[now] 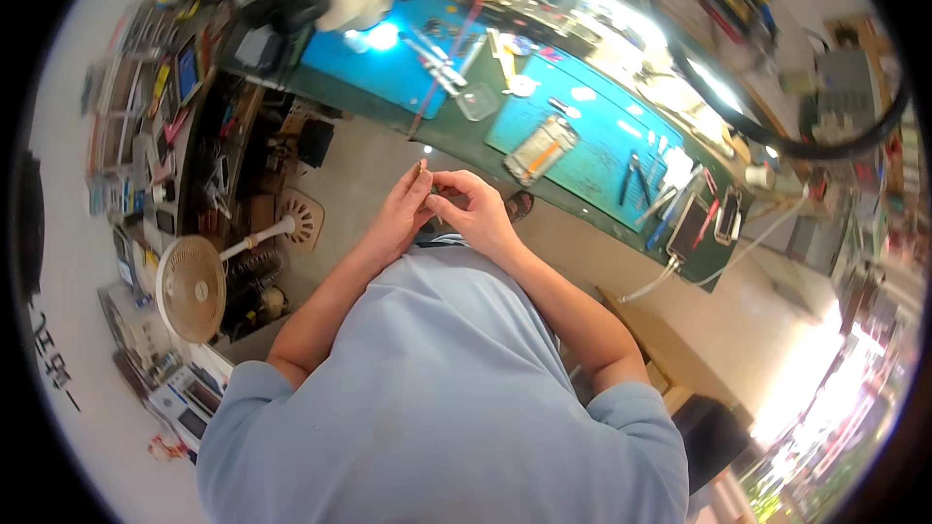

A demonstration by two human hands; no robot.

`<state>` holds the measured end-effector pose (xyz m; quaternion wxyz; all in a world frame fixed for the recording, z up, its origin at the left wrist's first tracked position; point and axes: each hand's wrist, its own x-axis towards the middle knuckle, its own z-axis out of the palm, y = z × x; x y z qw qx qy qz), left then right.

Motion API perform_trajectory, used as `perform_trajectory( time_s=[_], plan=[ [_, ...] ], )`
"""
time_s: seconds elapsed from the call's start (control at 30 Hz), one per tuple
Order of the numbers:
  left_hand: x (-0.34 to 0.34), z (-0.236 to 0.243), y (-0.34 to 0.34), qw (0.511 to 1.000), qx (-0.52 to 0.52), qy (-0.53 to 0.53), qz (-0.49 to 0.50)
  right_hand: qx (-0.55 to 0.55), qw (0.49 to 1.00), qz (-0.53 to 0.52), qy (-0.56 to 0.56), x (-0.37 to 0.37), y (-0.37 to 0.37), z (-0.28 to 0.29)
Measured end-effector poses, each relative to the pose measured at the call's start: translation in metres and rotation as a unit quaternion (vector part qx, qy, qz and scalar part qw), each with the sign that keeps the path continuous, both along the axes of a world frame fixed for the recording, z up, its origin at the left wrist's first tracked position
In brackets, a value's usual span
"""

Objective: The person disassembles a blue smartphone, removes the battery, and uses a plastic pry tool to separate the back cover. They then handle the internal components and the back cover separately, placing parts into a black tray on the workbench.

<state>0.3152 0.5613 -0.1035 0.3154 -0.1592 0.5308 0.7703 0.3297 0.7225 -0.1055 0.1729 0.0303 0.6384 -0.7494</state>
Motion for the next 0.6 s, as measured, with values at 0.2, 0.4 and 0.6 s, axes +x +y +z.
perform_trajectory(
  time_s=[0.2, 0.4, 0.6],
  plan=[
    [0.027, -0.043, -0.127, 0.993, 0.029, -0.041, 0.105, 0.143, 0.978, 0.143, 0.039, -0.010, -0.125, -0.015],
    [0.045, -0.049, -0.239, 0.950, 0.157, -0.107, 0.247, 0.122, 0.939, 0.233, -0.221, -0.031, -0.236, -0.031],
    [0.073, -0.080, -0.308, 0.889, 0.236, -0.159, 0.358, 0.128, 0.898, 0.268, -0.324, -0.044, -0.329, -0.065]
  ],
)
